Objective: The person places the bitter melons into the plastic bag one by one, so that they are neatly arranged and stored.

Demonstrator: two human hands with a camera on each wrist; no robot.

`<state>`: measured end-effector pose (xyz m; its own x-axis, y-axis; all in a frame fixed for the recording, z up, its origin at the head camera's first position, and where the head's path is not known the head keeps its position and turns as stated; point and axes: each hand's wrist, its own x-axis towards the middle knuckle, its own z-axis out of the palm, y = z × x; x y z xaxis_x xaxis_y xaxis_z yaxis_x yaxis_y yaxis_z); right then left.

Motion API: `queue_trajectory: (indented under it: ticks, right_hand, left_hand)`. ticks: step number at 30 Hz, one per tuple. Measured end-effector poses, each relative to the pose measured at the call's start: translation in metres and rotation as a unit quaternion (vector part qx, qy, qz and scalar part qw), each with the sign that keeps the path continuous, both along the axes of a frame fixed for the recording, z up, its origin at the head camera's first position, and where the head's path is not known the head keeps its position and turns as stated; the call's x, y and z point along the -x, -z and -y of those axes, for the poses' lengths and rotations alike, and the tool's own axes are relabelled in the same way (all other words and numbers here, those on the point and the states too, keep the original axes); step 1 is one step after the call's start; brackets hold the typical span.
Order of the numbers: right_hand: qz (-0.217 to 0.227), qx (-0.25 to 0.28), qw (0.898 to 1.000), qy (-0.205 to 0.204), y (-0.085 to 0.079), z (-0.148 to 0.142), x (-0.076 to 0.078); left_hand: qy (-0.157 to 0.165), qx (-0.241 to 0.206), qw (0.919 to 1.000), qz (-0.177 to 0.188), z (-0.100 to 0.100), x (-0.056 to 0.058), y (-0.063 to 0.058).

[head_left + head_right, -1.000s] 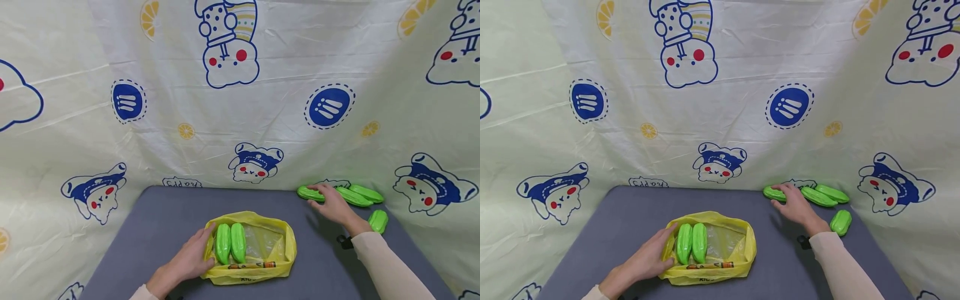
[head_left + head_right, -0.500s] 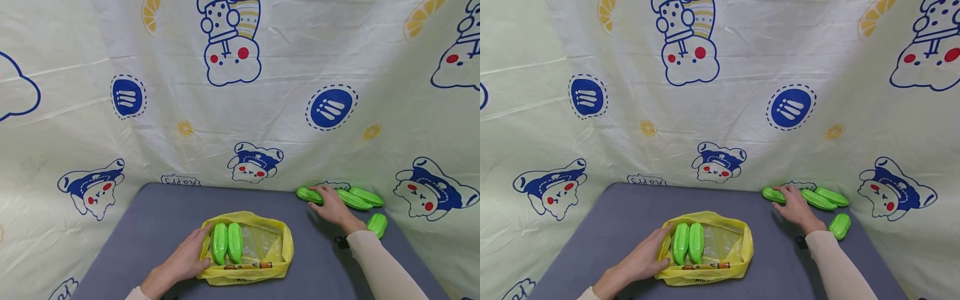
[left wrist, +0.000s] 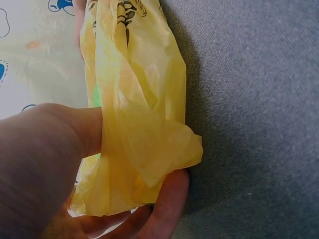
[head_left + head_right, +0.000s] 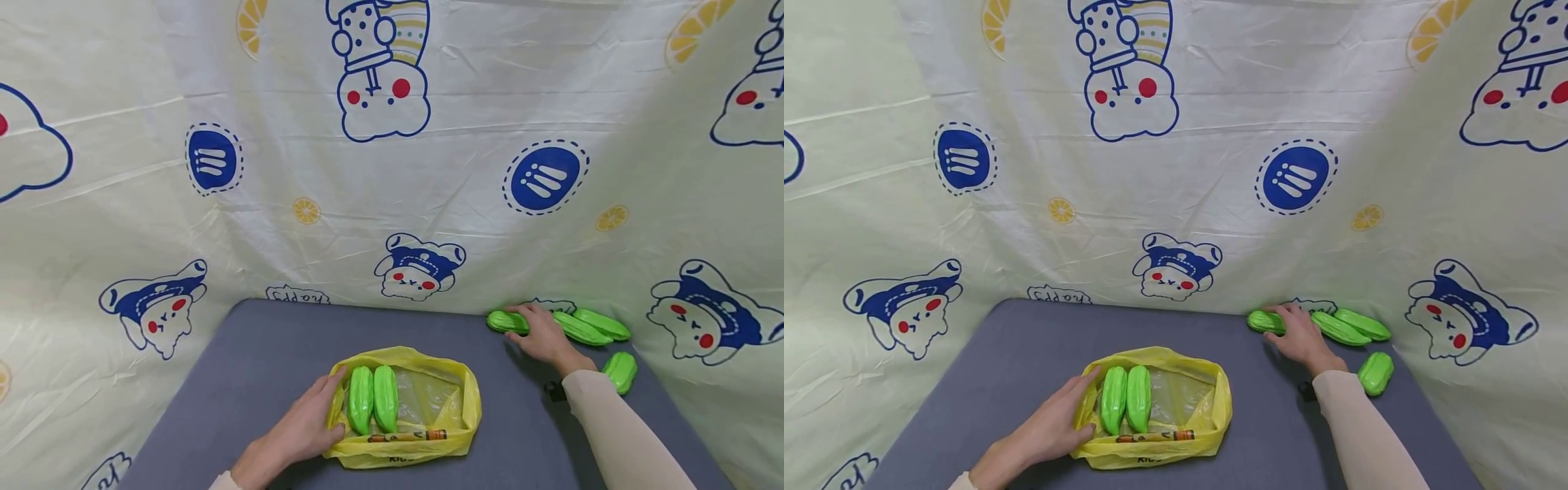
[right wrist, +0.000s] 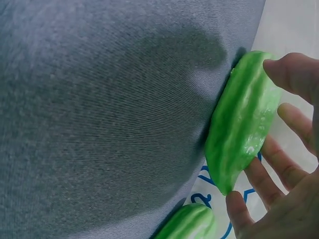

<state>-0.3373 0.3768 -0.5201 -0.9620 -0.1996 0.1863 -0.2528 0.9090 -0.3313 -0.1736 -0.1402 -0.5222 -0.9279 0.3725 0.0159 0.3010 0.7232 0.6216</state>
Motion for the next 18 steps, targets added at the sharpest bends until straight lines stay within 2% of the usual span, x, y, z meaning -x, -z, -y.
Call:
queue_trajectory:
  ticks: [13,18]
  right_hand:
    - [-0.007,-0.003,1.000,-0.018,0.0088,-0.0050,-0.0028]
    - [-0.014,0.004,1.000,-0.021,0.0075,-0.0029,-0.0023]
  left_hand:
    - [-0.002,0.002,1.0000,0.001,-0.0005,-0.0009,-0.0011]
    - [0.003,-0.001,1.0000,0.007,-0.0002,-0.0007,-0.0041]
